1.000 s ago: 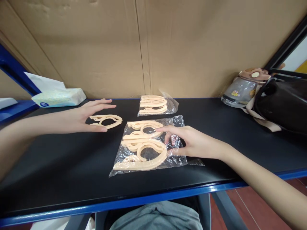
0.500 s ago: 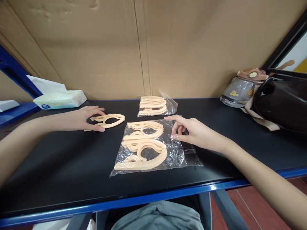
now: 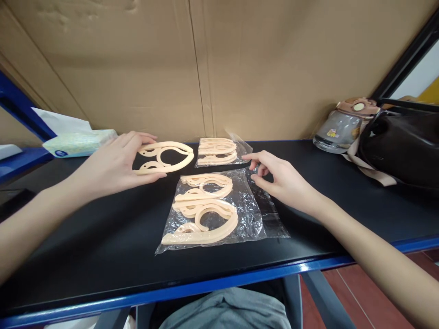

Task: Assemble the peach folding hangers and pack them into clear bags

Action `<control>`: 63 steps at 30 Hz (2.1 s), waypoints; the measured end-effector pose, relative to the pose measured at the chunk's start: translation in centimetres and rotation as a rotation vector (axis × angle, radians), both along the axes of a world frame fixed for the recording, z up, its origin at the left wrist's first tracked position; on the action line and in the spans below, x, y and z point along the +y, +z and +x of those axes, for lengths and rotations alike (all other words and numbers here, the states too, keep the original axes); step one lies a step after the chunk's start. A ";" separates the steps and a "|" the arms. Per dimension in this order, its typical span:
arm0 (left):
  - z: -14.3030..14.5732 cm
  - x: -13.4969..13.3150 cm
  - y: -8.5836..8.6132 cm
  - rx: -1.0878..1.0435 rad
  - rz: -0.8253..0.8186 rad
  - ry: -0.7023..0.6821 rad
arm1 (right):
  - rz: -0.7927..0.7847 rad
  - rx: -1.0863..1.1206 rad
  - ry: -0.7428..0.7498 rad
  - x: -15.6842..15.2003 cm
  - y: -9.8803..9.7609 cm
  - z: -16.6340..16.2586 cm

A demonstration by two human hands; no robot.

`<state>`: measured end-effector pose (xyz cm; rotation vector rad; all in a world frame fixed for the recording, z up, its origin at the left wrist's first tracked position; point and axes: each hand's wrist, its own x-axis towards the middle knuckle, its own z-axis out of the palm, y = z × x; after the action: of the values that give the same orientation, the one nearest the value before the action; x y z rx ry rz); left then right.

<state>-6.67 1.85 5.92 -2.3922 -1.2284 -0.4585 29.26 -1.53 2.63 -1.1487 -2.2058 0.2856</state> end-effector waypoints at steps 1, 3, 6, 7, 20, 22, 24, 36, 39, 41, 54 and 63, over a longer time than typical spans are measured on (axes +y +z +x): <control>0.6 -0.5 0.1 -0.013 0.024 -0.029 | 0.046 0.006 0.002 -0.1 0.1 -0.1; 1.9 -1.7 0.1 -0.030 0.044 -0.067 | 0.113 0.019 0.012 -0.5 0.3 -0.4; 3.7 -3.4 0.0 -0.025 0.087 -0.148 | 0.083 0.073 0.028 -1.4 0.7 -1.1; 4.2 -3.9 -0.2 -0.020 0.112 -0.174 | 0.035 0.099 0.042 -1.7 0.8 -1.4; 6.7 -5.8 -2.0 -0.027 0.046 -0.405 | -0.526 0.237 0.267 -2.8 1.1 -2.5; 6.5 -5.6 -1.9 -0.069 -0.042 -0.372 | -0.544 0.254 0.258 -2.7 1.1 -2.5; 6.2 -5.3 -1.7 -0.103 -0.109 -0.338 | -0.545 0.255 0.236 -2.6 1.1 -2.5; 5.5 -4.5 -1.6 -0.030 -0.039 -0.373 | -0.584 0.289 0.209 -2.3 1.0 -2.3; 5.3 -4.4 -1.6 -0.012 0.007 -0.374 | -0.573 0.288 0.199 -2.3 1.1 -2.3; 5.2 -4.3 -1.6 -0.002 0.029 -0.369 | -0.564 0.276 0.193 -2.3 1.1 -2.2; 6.2 -5.4 -1.9 -0.101 0.092 -0.352 | 0.158 -0.063 0.249 -2.6 0.2 -2.4; 6.8 -5.9 -2.3 -0.113 -0.007 -0.352 | 0.270 -0.098 0.194 -2.8 0.2 -2.2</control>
<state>0.09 -4.09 3.61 -2.6278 -0.8509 -0.7036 27.02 -4.35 2.83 -0.8207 -2.3592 0.0089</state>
